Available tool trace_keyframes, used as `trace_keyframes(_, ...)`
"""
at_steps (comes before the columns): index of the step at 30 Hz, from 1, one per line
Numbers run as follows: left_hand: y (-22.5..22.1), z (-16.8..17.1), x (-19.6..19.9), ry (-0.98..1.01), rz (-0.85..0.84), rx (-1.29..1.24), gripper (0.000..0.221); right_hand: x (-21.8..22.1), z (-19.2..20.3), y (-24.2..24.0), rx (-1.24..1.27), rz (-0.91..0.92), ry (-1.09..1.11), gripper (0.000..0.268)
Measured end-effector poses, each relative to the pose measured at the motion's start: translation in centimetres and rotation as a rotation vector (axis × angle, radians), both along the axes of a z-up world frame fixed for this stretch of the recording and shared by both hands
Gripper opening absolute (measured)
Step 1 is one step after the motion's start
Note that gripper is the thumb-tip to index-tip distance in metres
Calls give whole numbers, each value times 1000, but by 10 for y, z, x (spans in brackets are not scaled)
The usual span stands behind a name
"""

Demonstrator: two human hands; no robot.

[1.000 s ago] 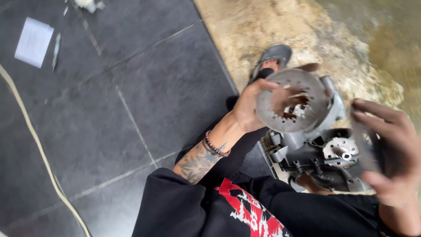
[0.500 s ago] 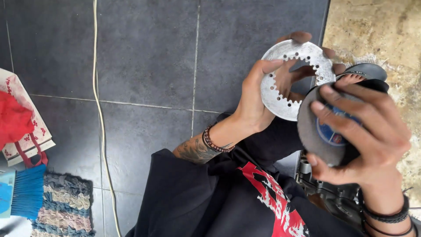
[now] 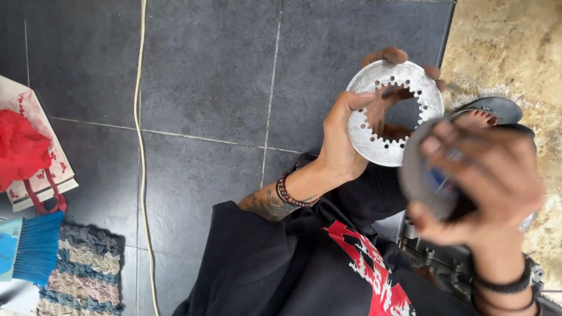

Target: Manually sanding a motorcycle clutch plate using a grinding disc to remove surface glaze or imperfections.

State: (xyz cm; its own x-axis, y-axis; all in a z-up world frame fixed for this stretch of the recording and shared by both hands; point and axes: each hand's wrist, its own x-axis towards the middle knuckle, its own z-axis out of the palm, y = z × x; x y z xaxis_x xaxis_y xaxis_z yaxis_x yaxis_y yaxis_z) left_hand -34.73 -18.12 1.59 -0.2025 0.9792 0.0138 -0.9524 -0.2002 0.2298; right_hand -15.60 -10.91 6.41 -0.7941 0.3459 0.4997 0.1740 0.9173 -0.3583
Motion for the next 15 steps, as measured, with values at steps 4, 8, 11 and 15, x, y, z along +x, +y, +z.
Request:
trace_keyframes(4,-3,10,-1,-10,4,56,55,-8,21,-22,-33,-1,-41,71)
trace_keyframes(8,-8,11,3,-40,-2,15,52,-7,16,-15,-21,-16,-16,72)
trace_keyframes(11,-5,10,-2,-16,-41,15,51,-19,31,-32,-60,19,2,63)
trace_keyframes(15,-7,-10,8,-78,-123,-61,64,-4,14,-14,-9,-63,-25,71)
